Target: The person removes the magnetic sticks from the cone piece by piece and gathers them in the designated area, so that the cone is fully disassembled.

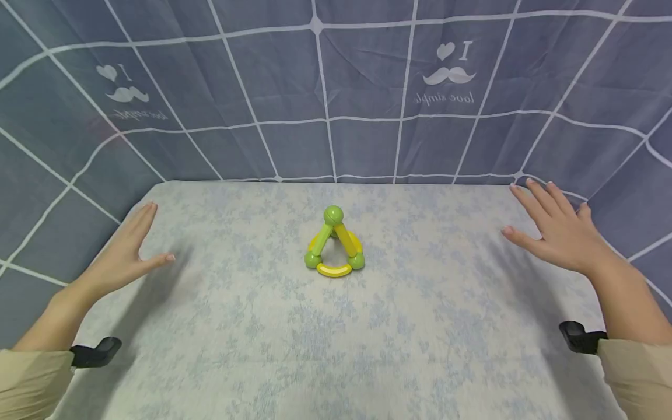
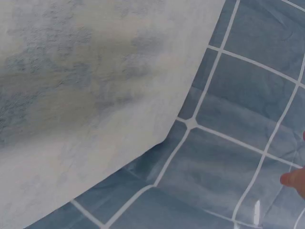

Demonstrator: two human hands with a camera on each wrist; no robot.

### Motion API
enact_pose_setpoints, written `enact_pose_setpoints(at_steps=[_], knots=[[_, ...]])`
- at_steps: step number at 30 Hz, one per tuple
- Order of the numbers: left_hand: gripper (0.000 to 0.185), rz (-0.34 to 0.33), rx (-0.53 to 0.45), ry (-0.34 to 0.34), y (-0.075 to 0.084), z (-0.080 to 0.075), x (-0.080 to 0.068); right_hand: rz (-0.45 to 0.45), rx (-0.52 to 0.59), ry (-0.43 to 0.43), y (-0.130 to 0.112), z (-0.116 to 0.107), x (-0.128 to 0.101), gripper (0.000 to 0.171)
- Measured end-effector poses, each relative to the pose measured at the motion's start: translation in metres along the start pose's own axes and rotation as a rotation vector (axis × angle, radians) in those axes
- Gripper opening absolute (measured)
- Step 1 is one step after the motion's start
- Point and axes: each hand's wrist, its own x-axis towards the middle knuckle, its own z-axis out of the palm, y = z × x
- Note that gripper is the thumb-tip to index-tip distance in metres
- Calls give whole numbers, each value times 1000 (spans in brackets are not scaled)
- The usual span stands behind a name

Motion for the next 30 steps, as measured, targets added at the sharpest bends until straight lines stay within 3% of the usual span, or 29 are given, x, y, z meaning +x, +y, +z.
enact_pose_setpoints(at_steps=[3, 5, 9, 12, 15, 20, 30], knots=[[96, -74, -145, 8, 4, 1, 0, -46, 75, 12, -5, -3, 5, 81], [91, -87, -205, 23, 9, 2, 1, -87, 146, 29, -10, -4, 9, 82], [80, -74, -326, 35, 23, 7, 8, -144, 319, 33, -21, -6, 18, 87], [73, -76, -425, 9, 34, 14, 15, -140, 429, 8, -31, -8, 23, 87], [67, -73, -522, -26, 45, 25, 24, -158, 458, 37, -44, -7, 29, 80], [60, -70, -637, -93, 65, 46, 42, -230, 508, 108, -68, 0, 41, 63], [55, -19, -765, -152, 110, 90, 81, -296, 710, -6, -119, 18, 74, 51]])
